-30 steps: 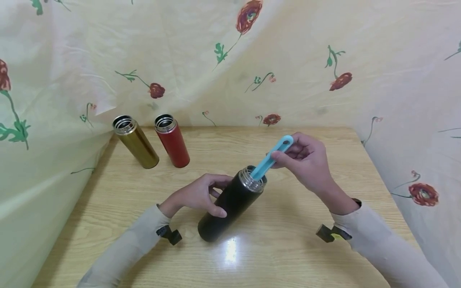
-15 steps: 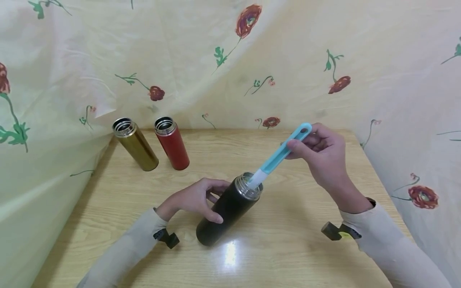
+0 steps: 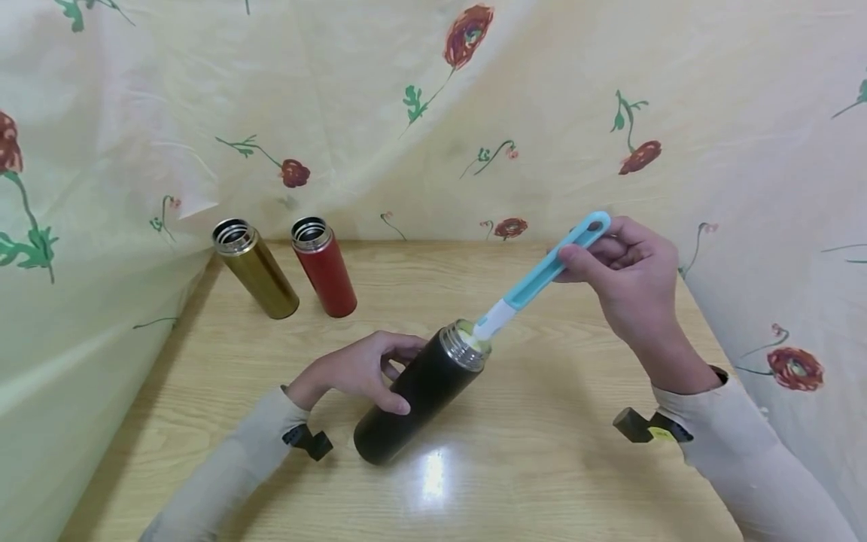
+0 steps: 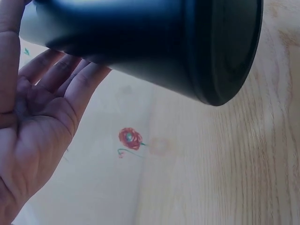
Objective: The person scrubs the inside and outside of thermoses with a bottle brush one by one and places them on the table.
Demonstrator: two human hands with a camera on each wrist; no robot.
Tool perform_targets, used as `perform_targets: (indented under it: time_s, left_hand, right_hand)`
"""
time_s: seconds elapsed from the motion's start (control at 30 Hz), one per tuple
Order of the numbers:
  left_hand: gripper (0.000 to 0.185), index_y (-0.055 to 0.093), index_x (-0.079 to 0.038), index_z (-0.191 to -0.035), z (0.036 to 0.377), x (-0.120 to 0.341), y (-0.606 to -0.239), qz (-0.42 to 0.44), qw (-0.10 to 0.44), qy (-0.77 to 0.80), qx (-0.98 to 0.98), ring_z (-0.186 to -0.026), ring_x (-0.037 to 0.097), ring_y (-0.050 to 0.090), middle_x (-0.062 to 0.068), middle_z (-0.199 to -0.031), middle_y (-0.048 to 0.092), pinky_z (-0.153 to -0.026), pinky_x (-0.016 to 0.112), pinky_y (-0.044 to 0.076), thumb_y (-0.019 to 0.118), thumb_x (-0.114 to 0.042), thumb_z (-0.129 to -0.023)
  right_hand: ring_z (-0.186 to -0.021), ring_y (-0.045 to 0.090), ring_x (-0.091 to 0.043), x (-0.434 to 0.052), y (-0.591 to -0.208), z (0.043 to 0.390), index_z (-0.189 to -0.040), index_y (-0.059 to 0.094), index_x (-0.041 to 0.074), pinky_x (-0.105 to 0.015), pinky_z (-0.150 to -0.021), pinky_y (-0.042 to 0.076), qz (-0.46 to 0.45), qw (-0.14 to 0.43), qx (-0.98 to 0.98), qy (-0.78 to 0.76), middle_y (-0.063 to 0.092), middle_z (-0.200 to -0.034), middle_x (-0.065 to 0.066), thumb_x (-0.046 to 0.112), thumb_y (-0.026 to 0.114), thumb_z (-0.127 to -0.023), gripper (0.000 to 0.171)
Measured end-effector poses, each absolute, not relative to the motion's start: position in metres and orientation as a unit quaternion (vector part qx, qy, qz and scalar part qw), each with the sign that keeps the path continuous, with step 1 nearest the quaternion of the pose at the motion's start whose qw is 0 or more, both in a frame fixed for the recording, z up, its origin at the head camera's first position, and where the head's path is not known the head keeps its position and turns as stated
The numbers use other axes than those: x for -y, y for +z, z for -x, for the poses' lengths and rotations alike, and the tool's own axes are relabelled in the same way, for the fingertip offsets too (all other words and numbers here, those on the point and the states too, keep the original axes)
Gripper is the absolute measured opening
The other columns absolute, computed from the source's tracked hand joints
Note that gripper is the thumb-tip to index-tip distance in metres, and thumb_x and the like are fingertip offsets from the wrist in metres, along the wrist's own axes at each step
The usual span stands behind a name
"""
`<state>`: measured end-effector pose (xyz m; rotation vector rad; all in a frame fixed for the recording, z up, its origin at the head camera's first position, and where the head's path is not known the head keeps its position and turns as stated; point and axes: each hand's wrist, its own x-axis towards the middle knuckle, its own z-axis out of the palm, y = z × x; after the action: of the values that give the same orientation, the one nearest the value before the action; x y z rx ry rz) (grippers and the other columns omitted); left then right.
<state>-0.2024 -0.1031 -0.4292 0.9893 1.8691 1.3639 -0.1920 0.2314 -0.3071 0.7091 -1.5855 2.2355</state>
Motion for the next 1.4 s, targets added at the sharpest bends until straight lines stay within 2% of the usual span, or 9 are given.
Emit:
perform_targets:
  time_s: [0.27, 0.67, 1.0, 1.17, 1.4]
  left_hand:
    - [0.081, 0.05, 0.0, -0.146, 0.201, 0.104, -0.434, -0.382, 0.325, 0.518, -0.693, -0.116, 0.019, 0.064, 0.009, -0.13, 0.067, -0.091, 0.038, 0.06, 0.086, -0.026, -0.078]
    - [0.081, 0.05, 0.0, -0.146, 0.197, 0.11, -0.439, -0.386, 0.339, 0.531, -0.674, -0.116, 0.021, 0.065, 0.011, -0.131, 0.066, -0.092, 0.041, 0.06, 0.085, -0.029, -0.08]
    - [0.078, 0.052, -0.001, -0.146, 0.196, 0.106, -0.435, -0.369, 0.289, 0.524, -0.711, -0.116, 0.02, 0.066, 0.011, -0.131, 0.067, -0.089, 0.037, 0.061, 0.087, -0.017, -0.078]
    - [0.079, 0.052, -0.001, -0.145, 0.196, 0.107, -0.438, -0.356, 0.291, 0.52, -0.72, -0.116, 0.02, 0.066, 0.01, -0.131, 0.067, -0.09, 0.036, 0.06, 0.088, -0.015, -0.076]
    - [0.077, 0.054, 0.0, -0.144, 0.197, 0.108, -0.442, -0.36, 0.305, 0.525, -0.709, -0.114, 0.02, 0.067, 0.011, -0.128, 0.069, -0.089, 0.038, 0.06, 0.087, -0.014, -0.076]
  right_hand:
    - [-0.072, 0.076, -0.028, -0.235, -0.299, 0.195, -0.097, 0.062, -0.022, -0.039, -0.065, 0.062, -0.231, 0.172, 0.531, 0.797, 0.074, -0.083, -0.025, -0.027, 0.064, -0.083, 0.015]
    - [-0.07, 0.076, -0.032, -0.242, -0.29, 0.197, -0.095, 0.061, -0.023, -0.041, -0.065, 0.062, -0.211, 0.19, 0.507, 0.814, 0.073, -0.081, -0.027, -0.032, 0.06, -0.081, 0.017]
    - [-0.062, 0.074, -0.026, -0.237, -0.288, 0.194, -0.089, 0.06, -0.021, -0.039, -0.062, 0.061, -0.18, 0.241, 0.526, 0.796, 0.073, -0.073, -0.022, -0.025, 0.068, -0.081, 0.012]
    - [-0.063, 0.074, -0.026, -0.234, -0.296, 0.192, -0.09, 0.061, -0.019, -0.039, -0.062, 0.061, -0.186, 0.221, 0.525, 0.801, 0.073, -0.075, -0.022, -0.026, 0.067, -0.081, 0.013]
    - [-0.068, 0.075, -0.029, -0.232, -0.306, 0.191, -0.094, 0.06, -0.019, -0.04, -0.062, 0.062, -0.222, 0.189, 0.506, 0.812, 0.073, -0.08, -0.025, -0.031, 0.058, -0.083, 0.016]
